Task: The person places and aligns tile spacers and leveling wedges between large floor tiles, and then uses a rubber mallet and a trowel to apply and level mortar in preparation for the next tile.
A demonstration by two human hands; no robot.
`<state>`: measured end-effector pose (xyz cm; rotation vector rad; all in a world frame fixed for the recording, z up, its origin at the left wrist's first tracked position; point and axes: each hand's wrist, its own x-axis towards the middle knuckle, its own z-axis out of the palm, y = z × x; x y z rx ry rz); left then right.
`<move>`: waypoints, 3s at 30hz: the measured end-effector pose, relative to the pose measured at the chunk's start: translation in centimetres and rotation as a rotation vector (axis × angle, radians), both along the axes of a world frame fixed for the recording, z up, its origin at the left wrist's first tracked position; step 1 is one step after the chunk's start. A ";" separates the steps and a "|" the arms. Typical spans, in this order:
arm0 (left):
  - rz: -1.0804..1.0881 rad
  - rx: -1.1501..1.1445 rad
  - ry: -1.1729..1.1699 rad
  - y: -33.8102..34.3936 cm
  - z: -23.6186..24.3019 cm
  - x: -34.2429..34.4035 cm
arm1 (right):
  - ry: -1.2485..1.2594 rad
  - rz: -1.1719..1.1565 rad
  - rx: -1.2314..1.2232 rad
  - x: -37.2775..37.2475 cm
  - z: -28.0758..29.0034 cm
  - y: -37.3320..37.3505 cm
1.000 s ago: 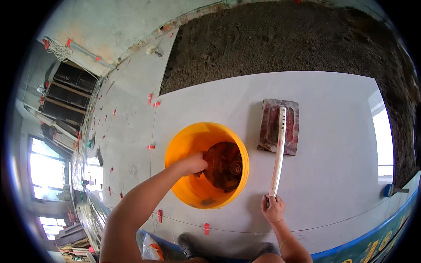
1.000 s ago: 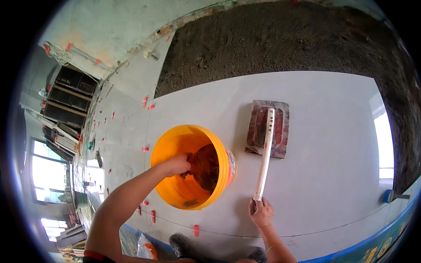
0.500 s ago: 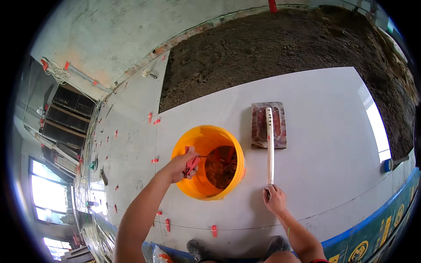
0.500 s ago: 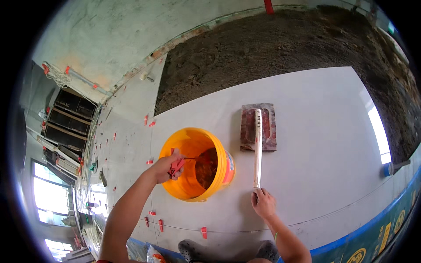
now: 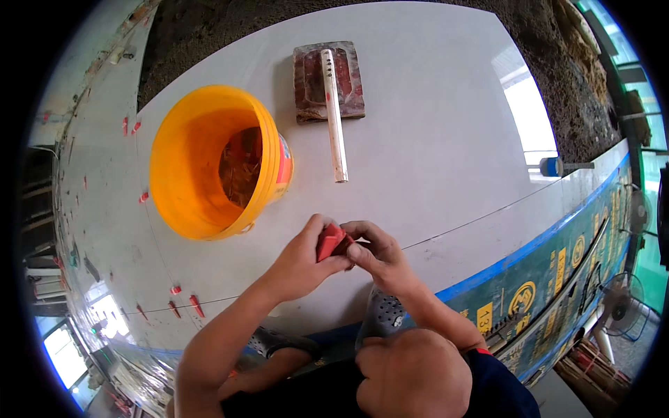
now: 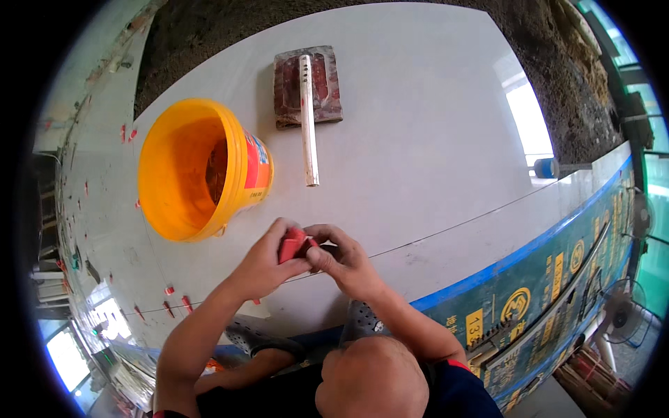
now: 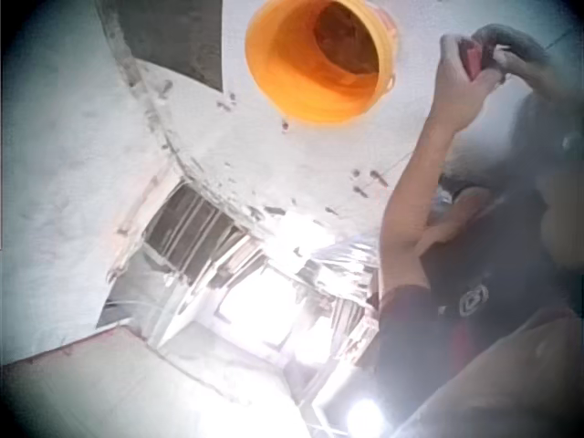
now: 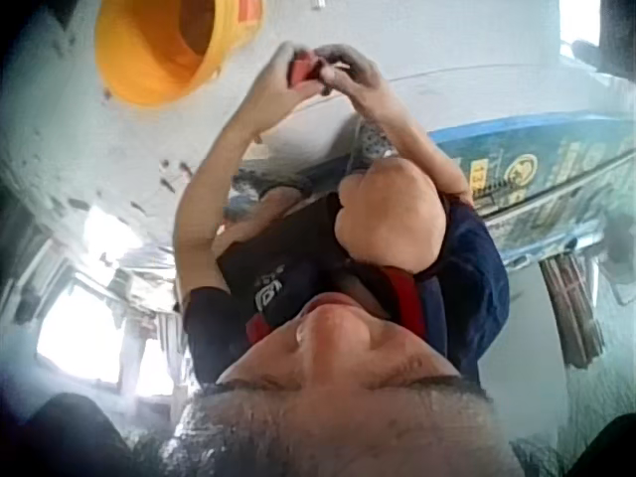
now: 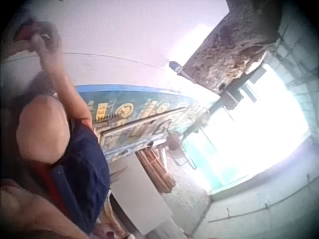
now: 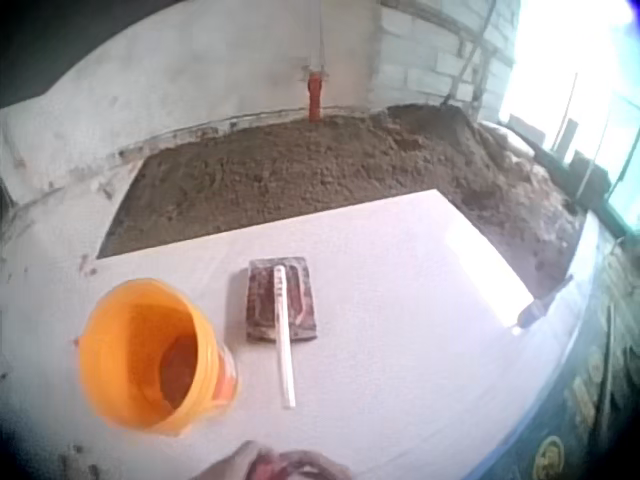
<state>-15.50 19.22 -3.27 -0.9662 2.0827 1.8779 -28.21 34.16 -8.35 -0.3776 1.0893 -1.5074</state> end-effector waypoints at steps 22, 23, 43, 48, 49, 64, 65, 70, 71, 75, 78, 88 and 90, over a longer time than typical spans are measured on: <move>0.145 -0.473 -0.127 -0.5 -16.4 3.9 | 1.169 0.717 0.705 3.5 -12.2 -1.1; 0.114 -0.495 -0.119 -0.3 -15.8 3.5 | 1.170 0.706 0.667 3.4 -12.6 -0.7; -1.027 -0.862 -0.253 6.0 -17.4 0.1 | 1.524 -0.392 1.139 -3.0 -15.7 27.8; -1.035 -0.634 -0.105 5.2 -18.3 0.7 | 1.601 -0.343 1.137 -2.1 -17.6 28.9; -1.065 -0.663 -0.137 5.1 -18.0 0.2 | 1.612 -0.326 1.156 -2.3 -17.6 28.3; -0.900 -0.709 -0.187 2.8 -14.9 -1.3 | 1.598 -0.373 1.178 -2.8 -17.0 28.4; -0.789 -0.710 -0.212 3.0 -14.4 -0.5 | 1.594 -0.370 1.170 -2.7 -16.8 28.3; -0.720 -0.753 -0.245 3.8 -13.9 1.8 | 1.590 -0.400 1.144 -2.5 -17.0 28.6; -0.692 -0.754 -0.270 3.3 -14.0 1.7 | 1.577 -0.401 1.146 -2.5 -17.0 28.4; -0.855 -0.859 -0.204 1.4 -14.6 1.4 | 1.549 -0.422 1.154 -2.6 -16.7 28.2; -0.775 -0.819 -0.189 1.7 -14.9 -0.9 | 1.549 -0.439 1.149 -2.9 -16.9 28.9; -0.650 -0.405 -0.150 9.6 -13.1 -18.8 | 1.477 -0.541 1.021 -7.5 -16.1 30.6; -0.721 -0.384 -0.166 10.7 -14.0 -20.4 | 1.502 -0.555 1.063 -9.1 -16.3 31.3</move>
